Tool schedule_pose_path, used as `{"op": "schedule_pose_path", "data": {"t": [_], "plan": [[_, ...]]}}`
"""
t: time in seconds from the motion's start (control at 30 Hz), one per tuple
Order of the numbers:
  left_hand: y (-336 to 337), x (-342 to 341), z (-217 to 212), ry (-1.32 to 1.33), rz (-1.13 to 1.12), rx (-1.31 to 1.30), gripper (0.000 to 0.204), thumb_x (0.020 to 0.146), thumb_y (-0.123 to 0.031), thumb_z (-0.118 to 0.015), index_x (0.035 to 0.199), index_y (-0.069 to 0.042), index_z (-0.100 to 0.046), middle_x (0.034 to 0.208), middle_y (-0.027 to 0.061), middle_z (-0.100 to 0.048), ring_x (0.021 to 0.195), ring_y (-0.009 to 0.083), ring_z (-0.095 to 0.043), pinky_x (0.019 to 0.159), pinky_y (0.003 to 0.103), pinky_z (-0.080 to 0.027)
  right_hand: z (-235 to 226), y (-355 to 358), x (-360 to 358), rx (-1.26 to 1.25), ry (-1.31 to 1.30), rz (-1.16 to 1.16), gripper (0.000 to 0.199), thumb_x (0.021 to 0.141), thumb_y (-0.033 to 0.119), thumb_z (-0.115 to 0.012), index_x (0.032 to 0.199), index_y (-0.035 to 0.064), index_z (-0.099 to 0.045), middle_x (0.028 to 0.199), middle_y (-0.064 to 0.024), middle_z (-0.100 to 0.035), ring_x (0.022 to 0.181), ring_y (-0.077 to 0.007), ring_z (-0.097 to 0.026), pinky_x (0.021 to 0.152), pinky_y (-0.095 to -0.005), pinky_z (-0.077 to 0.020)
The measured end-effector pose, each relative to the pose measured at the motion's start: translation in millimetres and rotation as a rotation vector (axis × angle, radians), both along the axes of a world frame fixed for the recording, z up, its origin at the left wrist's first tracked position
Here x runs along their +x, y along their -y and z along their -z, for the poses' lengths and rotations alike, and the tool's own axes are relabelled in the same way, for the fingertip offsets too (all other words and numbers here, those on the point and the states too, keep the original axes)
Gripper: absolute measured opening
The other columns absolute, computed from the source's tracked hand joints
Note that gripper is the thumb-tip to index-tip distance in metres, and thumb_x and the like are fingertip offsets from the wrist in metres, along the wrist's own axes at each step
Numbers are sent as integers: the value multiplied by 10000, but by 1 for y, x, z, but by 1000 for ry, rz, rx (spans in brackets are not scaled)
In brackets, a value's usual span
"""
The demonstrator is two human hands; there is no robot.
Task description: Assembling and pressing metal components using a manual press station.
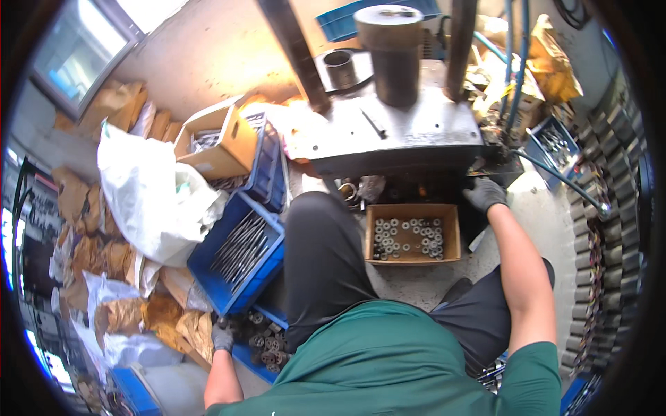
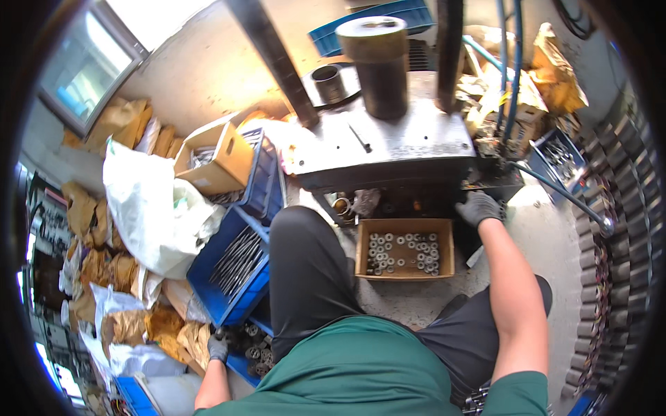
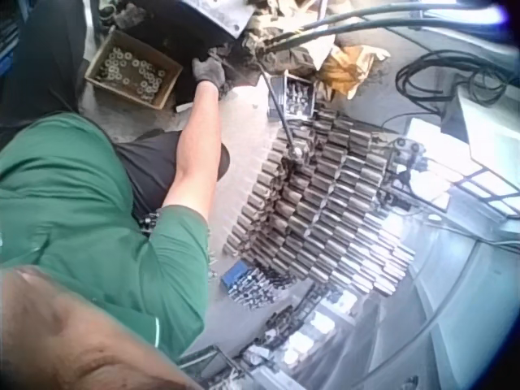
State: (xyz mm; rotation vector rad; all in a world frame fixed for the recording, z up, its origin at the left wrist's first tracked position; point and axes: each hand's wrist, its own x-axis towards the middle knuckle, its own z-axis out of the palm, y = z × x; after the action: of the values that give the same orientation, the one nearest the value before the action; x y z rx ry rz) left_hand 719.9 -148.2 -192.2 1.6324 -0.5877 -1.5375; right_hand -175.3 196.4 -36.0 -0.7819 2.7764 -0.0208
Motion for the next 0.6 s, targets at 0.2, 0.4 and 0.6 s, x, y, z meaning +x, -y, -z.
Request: {"op": "schedule_pose_path", "data": {"t": [0.2, 0.4, 0.6], "plan": [[-10, -42, -29, 1269, 612, -100, 350, 732, -49, -754, 1072, -6, -686, 955, 116, -718, 891, 244, -689, 828, 374, -556, 27, -12, -22, -131, 100, 43, 476, 902, 444, -556, 1118, 56, -728, 1181, -235, -682, 1133, -402, -643, 984, -495, -500], [-18, -70, -26, 1299, 557, -37, 345, 776, -97, -731, 1104, 1, -686, 990, 114, -718, 909, 244, -687, 839, 371, -550, 53, -52, -86, -622, 139, 319, 430, 958, 457, -574, 1080, 84, -750, 1089, -228, -719, 1099, -384, -663, 956, -458, -497], [-39, -78, -6, 1306, 420, 85, 353, 830, -154, -703, 1141, 11, -686, 1032, 112, -719, 930, 244, -685, 853, 368, -543, 16, -57, -76, -1498, 489, 530, 454, 934, 398, -677, 1290, 119, -643, 1156, -79, -699, 1072, -252, -654, 853, -447, -538]]}}
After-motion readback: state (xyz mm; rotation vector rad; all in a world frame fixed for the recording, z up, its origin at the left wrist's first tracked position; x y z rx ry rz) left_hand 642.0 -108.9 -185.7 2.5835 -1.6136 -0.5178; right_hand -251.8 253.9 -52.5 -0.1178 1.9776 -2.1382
